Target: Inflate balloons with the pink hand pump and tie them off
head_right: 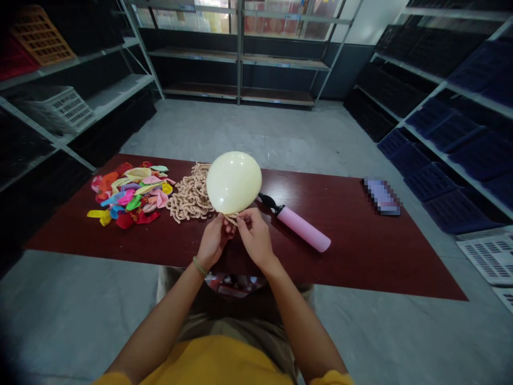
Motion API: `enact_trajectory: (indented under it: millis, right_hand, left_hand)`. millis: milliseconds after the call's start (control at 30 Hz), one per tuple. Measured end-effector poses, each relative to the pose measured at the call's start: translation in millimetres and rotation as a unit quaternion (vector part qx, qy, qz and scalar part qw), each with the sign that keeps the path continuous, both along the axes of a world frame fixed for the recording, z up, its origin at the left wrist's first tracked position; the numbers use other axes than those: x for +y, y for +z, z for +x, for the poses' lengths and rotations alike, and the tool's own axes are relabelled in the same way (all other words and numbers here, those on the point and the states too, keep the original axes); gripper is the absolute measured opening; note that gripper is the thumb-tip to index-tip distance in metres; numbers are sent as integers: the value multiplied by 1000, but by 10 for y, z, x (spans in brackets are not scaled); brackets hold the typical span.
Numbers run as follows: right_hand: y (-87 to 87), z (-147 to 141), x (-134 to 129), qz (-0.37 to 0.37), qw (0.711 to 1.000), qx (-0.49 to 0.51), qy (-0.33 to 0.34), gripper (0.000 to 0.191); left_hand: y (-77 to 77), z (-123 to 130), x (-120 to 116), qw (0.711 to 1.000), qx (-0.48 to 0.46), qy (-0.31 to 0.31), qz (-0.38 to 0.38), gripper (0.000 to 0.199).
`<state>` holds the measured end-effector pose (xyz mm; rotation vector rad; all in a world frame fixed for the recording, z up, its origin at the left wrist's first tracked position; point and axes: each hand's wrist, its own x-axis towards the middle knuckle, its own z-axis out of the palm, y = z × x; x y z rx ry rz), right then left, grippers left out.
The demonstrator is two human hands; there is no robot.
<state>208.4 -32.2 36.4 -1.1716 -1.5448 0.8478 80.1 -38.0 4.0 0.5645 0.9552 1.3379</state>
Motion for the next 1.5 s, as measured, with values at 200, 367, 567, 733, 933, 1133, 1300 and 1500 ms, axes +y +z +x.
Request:
enact_trajectory:
  millis: [200, 367, 567, 733, 933, 1133, 1300, 1500]
  right_hand:
    - [196, 132, 101, 296, 915, -264, 74, 11]
    - [336, 104, 280, 315, 909, -245, 125, 15]
    - [508, 29, 406, 333, 924, -176, 72, 15]
    - [688, 1, 362, 329, 924, -191, 30, 12]
    - [787, -51, 267, 236, 963, -129, 25, 14]
    - [1044, 106, 109, 230, 966, -116, 1, 12]
    - [1251, 168, 36, 277, 953, -121, 30, 12]
    - [1040, 47, 95, 68, 997, 15, 44, 6]
  left_hand:
    - [142, -150, 16, 892, 445, -52, 53, 50]
    - [375, -303, -22, 719, 680, -73, 127, 40]
    - [618, -499, -9, 590, 768, 50, 243, 33]
    - [931, -783, 44, 497, 785, 49, 365, 28]
    - [1279, -928, 48, 440, 709, 78, 546, 9]
    - [1637, -775, 0, 479, 725, -29, 495, 14]
    - [1725, -576, -23, 608, 653, -97, 441, 26]
    - [1442, -475, -102, 687, 635, -94, 340, 41]
